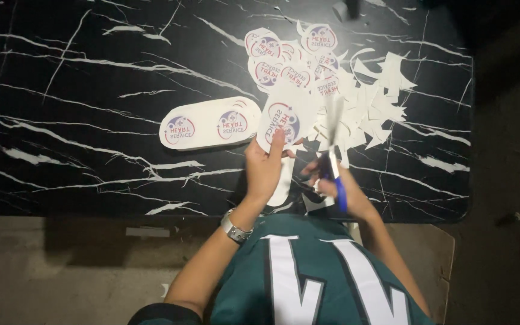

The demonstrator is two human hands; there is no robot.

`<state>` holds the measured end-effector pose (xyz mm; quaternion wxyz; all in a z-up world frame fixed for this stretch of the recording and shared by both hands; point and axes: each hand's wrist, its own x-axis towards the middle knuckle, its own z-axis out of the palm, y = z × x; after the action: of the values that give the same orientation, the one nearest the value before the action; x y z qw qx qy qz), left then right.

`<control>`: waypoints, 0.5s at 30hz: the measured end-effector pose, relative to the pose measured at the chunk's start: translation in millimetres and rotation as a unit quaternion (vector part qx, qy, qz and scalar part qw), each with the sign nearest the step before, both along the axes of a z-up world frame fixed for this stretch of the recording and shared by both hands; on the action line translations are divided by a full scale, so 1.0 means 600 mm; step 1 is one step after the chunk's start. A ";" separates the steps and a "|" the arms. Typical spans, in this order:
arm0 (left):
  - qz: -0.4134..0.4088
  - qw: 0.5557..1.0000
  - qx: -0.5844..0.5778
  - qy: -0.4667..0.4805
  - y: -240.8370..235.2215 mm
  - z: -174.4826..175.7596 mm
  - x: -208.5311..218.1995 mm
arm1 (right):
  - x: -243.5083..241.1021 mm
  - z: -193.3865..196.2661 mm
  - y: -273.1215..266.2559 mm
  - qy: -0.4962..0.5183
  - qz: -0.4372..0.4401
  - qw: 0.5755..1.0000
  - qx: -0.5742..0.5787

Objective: The person uses scissors to cut circular stickers from a sheet of paper. They hold the paper with their left hand and cut around the printed designs with their right hand, placing the finished stickers on a black marble-patterned table.

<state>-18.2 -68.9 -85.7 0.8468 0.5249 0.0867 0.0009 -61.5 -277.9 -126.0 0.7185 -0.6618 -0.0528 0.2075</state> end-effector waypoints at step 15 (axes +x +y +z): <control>-0.043 0.996 0.012 0.078 -0.009 0.044 -0.006 | 0.012 0.068 0.026 0.066 0.083 0.992 0.071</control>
<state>-21.8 -74.3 -59.2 0.8303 0.5366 0.1301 -0.0753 -54.1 -262.3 -85.1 0.7462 -0.5871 -0.0746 0.3050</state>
